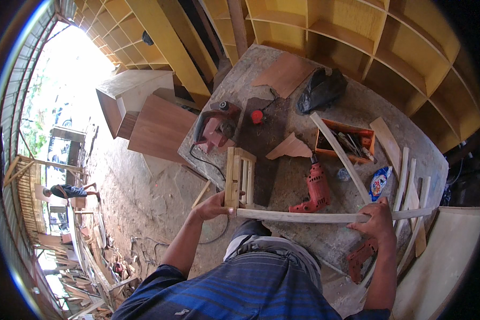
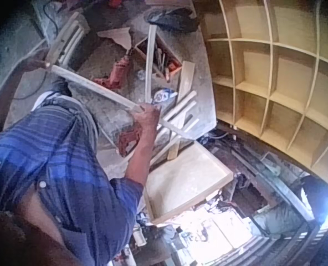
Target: The person measures and marks wooden strips using a tape measure and pencil, then assembles them into rectangular frames on a workbench. They repeatedly measure, mark, and fit the pieces together to form the frame structure.
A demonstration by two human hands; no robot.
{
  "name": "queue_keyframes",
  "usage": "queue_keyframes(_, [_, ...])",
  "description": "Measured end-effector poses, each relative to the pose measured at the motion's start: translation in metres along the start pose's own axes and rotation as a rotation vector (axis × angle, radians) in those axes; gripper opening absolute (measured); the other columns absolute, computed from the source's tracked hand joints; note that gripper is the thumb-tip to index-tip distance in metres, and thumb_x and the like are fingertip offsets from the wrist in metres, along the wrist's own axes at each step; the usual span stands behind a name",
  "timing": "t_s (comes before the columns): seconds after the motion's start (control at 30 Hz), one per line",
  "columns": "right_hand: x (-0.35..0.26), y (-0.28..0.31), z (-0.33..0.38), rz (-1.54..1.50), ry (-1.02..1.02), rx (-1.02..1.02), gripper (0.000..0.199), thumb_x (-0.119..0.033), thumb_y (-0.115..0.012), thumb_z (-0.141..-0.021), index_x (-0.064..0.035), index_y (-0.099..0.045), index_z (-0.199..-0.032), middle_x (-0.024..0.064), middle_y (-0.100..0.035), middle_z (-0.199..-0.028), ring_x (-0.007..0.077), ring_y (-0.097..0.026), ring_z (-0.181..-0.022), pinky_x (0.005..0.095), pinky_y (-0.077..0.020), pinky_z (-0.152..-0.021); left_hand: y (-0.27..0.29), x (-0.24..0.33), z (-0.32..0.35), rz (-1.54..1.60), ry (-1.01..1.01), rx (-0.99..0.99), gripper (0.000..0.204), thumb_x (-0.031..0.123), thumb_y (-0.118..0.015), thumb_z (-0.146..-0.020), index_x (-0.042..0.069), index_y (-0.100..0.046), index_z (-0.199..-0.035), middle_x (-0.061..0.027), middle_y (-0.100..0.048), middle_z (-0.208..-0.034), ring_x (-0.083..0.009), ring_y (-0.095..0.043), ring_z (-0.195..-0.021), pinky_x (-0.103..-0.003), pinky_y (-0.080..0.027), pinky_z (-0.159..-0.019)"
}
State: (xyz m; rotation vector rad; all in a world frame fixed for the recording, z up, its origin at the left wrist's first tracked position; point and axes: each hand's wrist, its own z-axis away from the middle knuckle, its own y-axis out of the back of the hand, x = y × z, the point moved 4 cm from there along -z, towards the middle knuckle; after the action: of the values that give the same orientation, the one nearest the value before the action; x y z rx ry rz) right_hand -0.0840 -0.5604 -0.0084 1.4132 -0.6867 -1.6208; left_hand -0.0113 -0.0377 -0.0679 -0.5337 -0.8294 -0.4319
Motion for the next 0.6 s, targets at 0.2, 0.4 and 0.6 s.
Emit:
queue_keyframes(0.2, [0.0,0.0006,-0.0003,0.015,-0.009,-0.005,0.047,-0.044,-0.098,-0.05,-0.0081,-0.075,-0.069,0.0055,-0.075,-0.072,0.0222,-0.068,-0.071,0.0381,-0.0419,-0.092,-0.0039,0.0051,0.0011,0.001,-0.01,0.004,0.098,0.034,-0.09,-0.08,0.001,-0.036,-0.156,-0.0161,-0.068,-0.131,-0.0247,-0.061,-0.126,-0.041,-0.042,-0.113])
queue_keyframes(0.4, [-0.0024,0.0024,-0.0006,0.002,-0.001,-0.009,0.048,-0.045,-0.098,-0.05,-0.0083,-0.076,-0.07,0.0051,-0.074,-0.072,0.022,-0.068,-0.072,0.0377,-0.0414,-0.093,0.0001,-0.0021,0.0002,0.029,0.004,0.025,0.093,0.027,-0.089,-0.083,0.002,-0.037,-0.155,-0.0134,-0.067,-0.13,-0.0232,-0.061,-0.125,-0.039,-0.042,-0.111])
queue_keyframes(0.6, [0.0006,-0.0017,0.0009,0.009,0.021,-0.008,0.047,-0.045,-0.098,-0.051,-0.0084,-0.075,-0.069,0.0049,-0.074,-0.072,0.0218,-0.068,-0.072,0.0381,-0.041,-0.093,-0.0026,0.0038,0.0003,-0.02,0.007,0.061,0.082,0.023,-0.087,-0.085,0.001,-0.043,-0.15,-0.0093,-0.067,-0.124,-0.0198,-0.062,-0.118,-0.035,-0.045,-0.106])
